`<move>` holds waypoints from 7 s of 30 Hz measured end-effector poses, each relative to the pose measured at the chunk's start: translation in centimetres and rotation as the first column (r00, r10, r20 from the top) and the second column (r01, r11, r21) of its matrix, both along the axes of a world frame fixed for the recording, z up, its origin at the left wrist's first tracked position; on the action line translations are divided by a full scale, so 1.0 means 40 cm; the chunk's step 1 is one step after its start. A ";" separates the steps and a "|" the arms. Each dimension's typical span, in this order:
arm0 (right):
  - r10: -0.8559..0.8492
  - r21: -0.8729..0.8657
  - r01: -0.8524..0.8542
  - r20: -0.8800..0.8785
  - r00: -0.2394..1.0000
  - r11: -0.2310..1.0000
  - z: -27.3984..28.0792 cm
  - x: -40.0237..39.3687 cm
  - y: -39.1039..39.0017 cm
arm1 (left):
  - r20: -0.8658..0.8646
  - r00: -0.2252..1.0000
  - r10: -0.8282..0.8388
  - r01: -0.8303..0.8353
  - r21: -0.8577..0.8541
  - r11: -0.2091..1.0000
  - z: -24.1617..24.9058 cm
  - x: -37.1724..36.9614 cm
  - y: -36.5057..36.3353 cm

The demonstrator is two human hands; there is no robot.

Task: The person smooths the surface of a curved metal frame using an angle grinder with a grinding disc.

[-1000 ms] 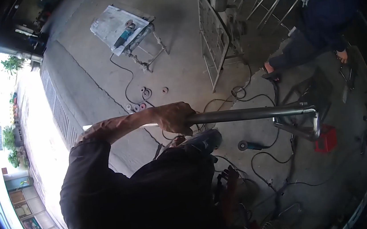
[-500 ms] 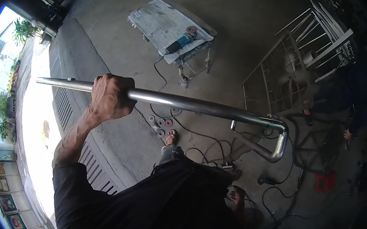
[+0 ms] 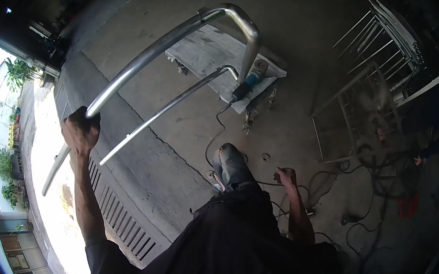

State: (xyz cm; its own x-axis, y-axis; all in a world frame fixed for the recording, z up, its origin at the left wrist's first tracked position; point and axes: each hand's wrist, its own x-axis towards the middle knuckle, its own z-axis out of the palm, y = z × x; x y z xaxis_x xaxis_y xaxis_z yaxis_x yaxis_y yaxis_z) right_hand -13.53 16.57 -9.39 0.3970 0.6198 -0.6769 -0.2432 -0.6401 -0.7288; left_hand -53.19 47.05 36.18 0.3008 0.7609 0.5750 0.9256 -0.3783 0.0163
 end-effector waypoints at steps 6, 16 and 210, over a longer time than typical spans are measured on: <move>-0.245 0.222 0.247 -0.036 0.969 0.943 0.048 0.002 0.567 | 0.070 0.992 0.101 -0.093 -0.107 0.990 -0.155 -0.010 0.300; 0.155 -0.453 0.124 0.530 0.834 0.883 -0.143 0.076 1.189 | 0.100 0.992 -0.080 0.120 -0.511 0.851 -0.288 0.188 0.878; -0.829 0.287 0.795 0.360 0.428 0.535 0.722 -0.564 1.190 | 0.017 0.615 -0.788 -0.070 -0.995 -0.077 -0.524 0.203 1.108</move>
State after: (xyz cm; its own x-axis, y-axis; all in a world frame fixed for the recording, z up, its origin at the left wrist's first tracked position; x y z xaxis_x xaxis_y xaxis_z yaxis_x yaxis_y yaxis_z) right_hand -36.10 64.15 19.49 0.9539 -0.1079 -0.2799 -0.2989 -0.2597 -0.9183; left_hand -45.07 91.37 15.22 0.5830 0.0557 -0.8106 0.6088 -0.6906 0.3904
